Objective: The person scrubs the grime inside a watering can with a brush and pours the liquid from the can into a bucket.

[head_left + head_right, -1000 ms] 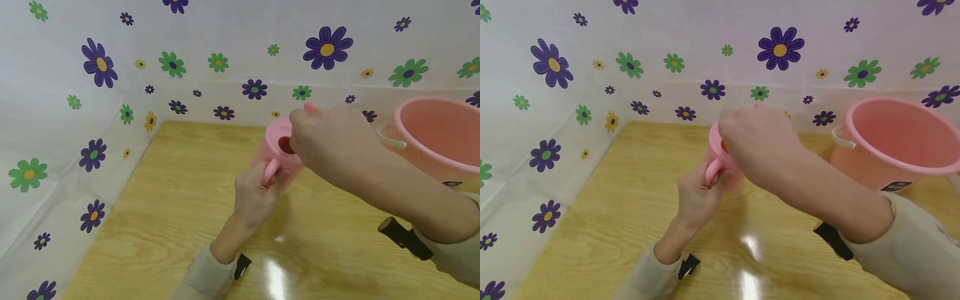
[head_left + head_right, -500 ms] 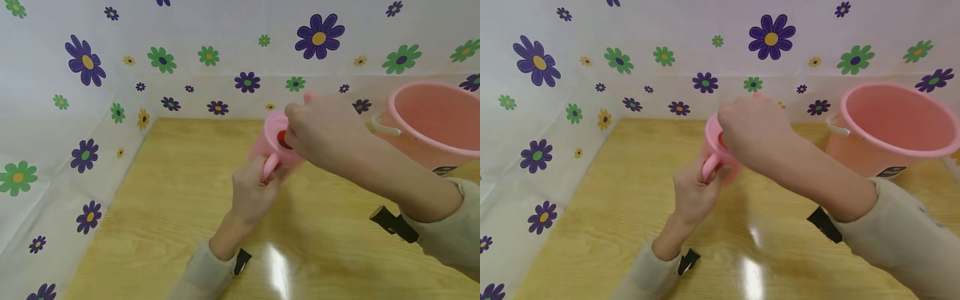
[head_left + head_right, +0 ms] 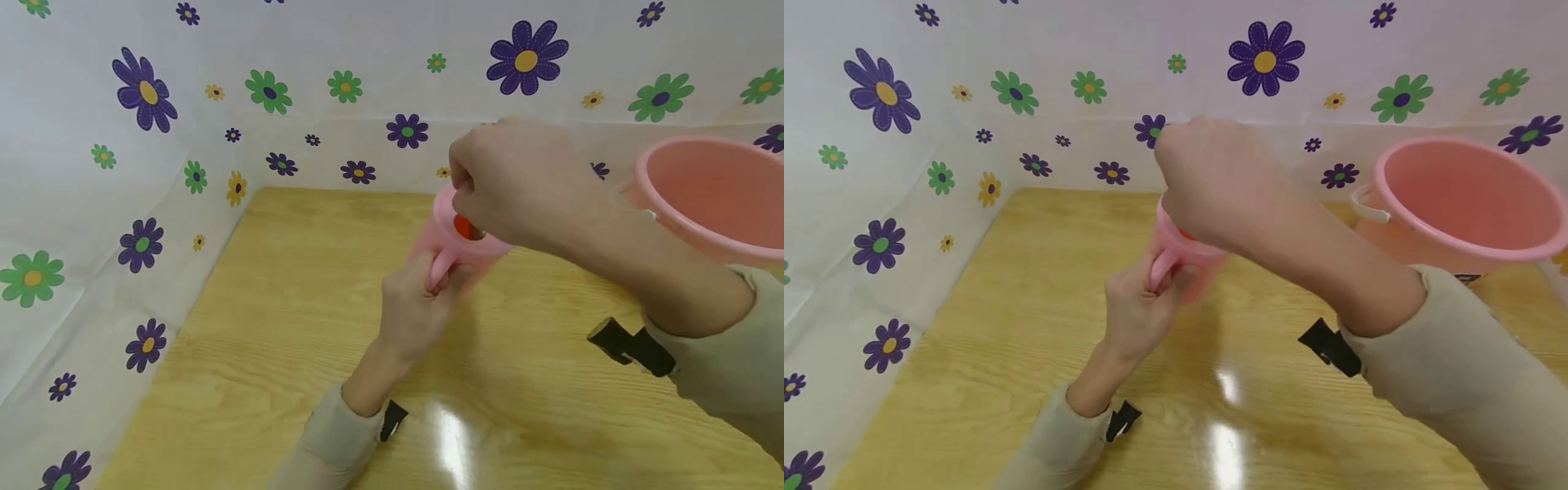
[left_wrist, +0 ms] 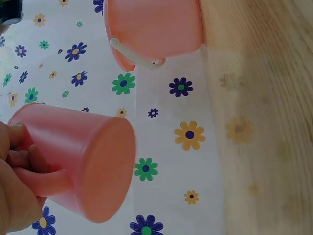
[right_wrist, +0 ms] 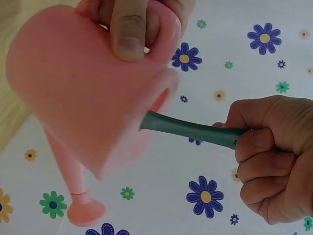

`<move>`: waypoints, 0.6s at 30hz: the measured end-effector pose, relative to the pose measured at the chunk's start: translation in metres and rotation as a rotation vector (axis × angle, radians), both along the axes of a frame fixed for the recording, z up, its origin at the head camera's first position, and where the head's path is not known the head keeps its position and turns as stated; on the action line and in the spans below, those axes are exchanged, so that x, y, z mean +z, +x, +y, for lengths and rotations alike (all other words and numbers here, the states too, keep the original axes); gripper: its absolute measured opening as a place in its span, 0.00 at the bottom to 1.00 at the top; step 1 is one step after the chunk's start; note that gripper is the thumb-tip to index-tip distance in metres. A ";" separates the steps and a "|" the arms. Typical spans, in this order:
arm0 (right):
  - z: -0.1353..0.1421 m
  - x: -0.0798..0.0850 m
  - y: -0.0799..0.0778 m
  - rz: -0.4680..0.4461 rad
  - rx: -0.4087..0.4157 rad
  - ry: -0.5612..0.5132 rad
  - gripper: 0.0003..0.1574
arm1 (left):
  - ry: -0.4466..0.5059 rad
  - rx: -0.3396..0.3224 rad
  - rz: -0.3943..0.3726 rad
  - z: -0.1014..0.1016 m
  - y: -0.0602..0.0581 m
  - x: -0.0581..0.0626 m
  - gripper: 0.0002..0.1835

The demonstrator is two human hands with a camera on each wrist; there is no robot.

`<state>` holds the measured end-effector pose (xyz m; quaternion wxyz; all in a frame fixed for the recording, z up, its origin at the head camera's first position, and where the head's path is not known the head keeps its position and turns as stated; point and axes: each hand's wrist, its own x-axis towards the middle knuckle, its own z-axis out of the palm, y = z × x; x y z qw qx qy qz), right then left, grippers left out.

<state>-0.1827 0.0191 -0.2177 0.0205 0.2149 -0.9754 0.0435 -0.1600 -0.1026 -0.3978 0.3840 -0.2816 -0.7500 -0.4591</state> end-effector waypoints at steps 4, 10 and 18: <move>-0.004 -0.006 -0.008 -0.002 0.038 0.064 0.08 | -0.002 0.005 -0.012 -0.001 -0.001 0.001 0.21; -0.007 0.003 -0.009 -0.054 0.015 0.065 0.05 | 0.008 -0.020 -0.052 0.000 -0.003 -0.002 0.19; -0.003 0.000 -0.011 -0.111 -0.008 0.053 0.10 | 0.018 -0.013 -0.043 -0.003 -0.002 -0.002 0.21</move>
